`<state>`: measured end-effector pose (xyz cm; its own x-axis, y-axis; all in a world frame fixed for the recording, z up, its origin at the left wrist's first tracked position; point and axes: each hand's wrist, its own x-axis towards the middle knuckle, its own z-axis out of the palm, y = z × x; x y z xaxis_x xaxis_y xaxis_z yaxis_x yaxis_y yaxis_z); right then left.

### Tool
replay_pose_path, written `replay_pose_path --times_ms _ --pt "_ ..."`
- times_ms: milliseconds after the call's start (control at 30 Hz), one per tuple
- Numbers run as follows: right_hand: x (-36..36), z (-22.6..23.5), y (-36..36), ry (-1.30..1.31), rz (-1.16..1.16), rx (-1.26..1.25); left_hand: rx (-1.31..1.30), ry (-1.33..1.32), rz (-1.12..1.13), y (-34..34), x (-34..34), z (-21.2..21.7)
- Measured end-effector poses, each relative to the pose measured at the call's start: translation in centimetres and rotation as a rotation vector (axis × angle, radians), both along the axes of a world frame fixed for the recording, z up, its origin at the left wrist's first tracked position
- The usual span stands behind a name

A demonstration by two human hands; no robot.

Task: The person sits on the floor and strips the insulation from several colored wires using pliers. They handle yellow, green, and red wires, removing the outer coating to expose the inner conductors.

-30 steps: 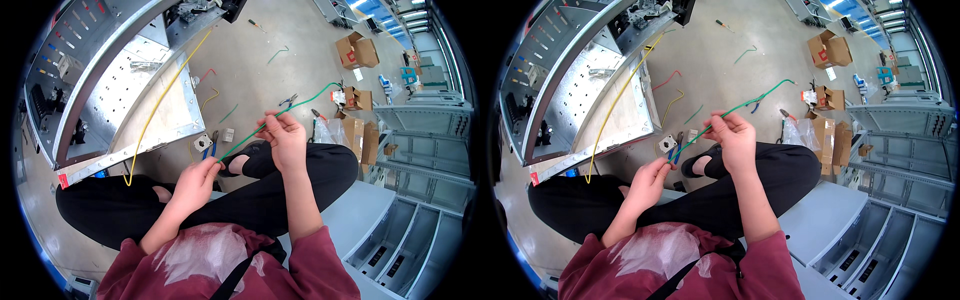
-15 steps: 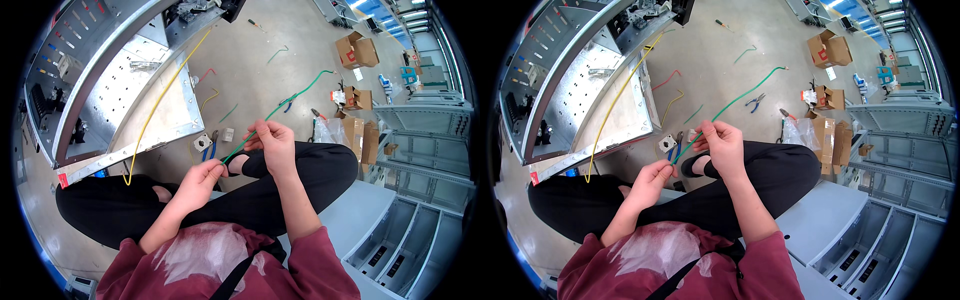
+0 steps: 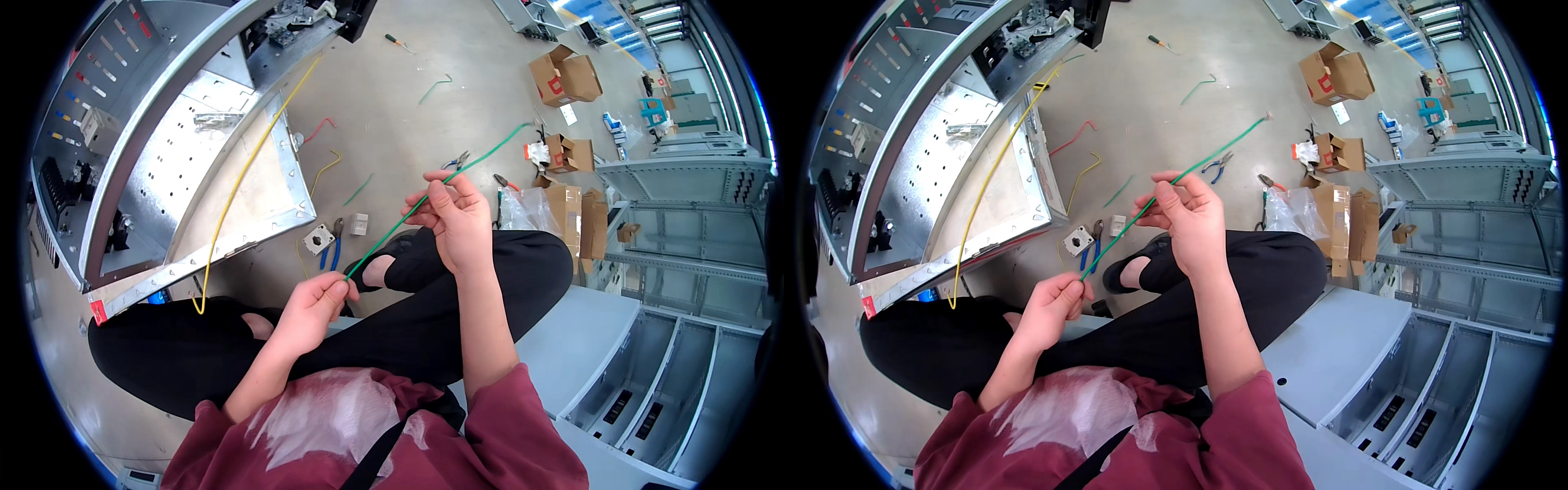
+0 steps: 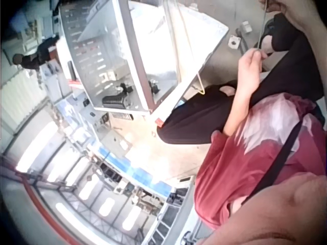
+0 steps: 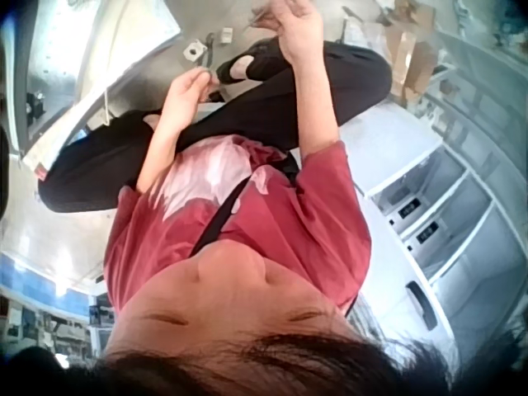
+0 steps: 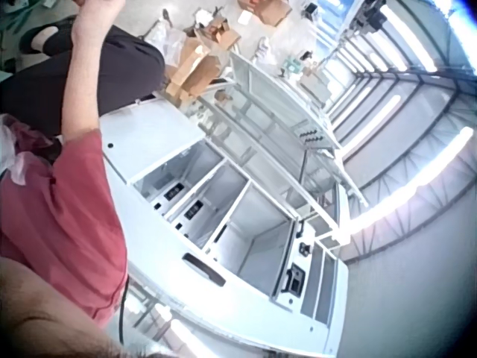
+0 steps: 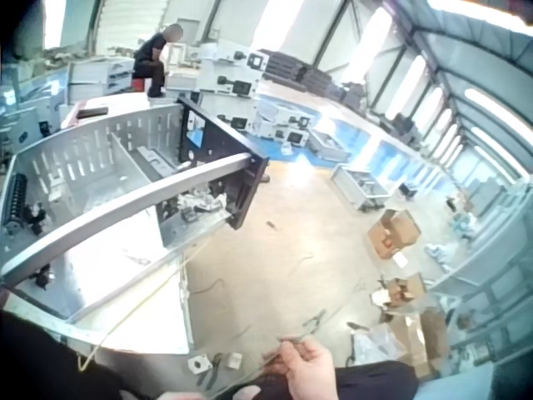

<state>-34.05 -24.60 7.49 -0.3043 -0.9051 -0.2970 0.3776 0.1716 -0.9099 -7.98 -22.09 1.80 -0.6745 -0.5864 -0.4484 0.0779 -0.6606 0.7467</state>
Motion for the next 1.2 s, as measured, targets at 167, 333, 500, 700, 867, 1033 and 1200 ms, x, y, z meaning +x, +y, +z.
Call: replay_pose_path --times_ms 167,333,500,700,867,1033,1200 --pt "-0.5 0.7 0.4 -0.05 -0.047 -0.025 -0.637 -0.42 0.044 -0.3 -1.3 2.1" --pt "-1.7 0.8 0.9 -0.104 -0.086 -0.09 -0.593 -0.387 -0.012 -0.6 -0.7 1.8" --pt "0.9 -0.3 1.0 -0.178 0.135 0.068 -0.371 -0.168 -0.091 -0.4 -0.7 0.9" --pt "2.9 -0.5 0.9 -0.11 0.264 0.148 0.115 0.051 -0.064 -0.2 -1.0 -1.0" --pt "3.6 -0.9 1.0 0.09 0.191 0.102 -0.021 -0.061 -0.006 -0.1 -1.9 -0.7" --pt "3.2 -0.7 0.6 0.003 0.201 0.137 -0.212 -0.166 0.053 0.1 -2.3 -0.3" --pt "4.5 -2.1 1.3 0.009 0.344 0.244 -0.561 -0.481 0.046 -0.2 -2.3 0.1"
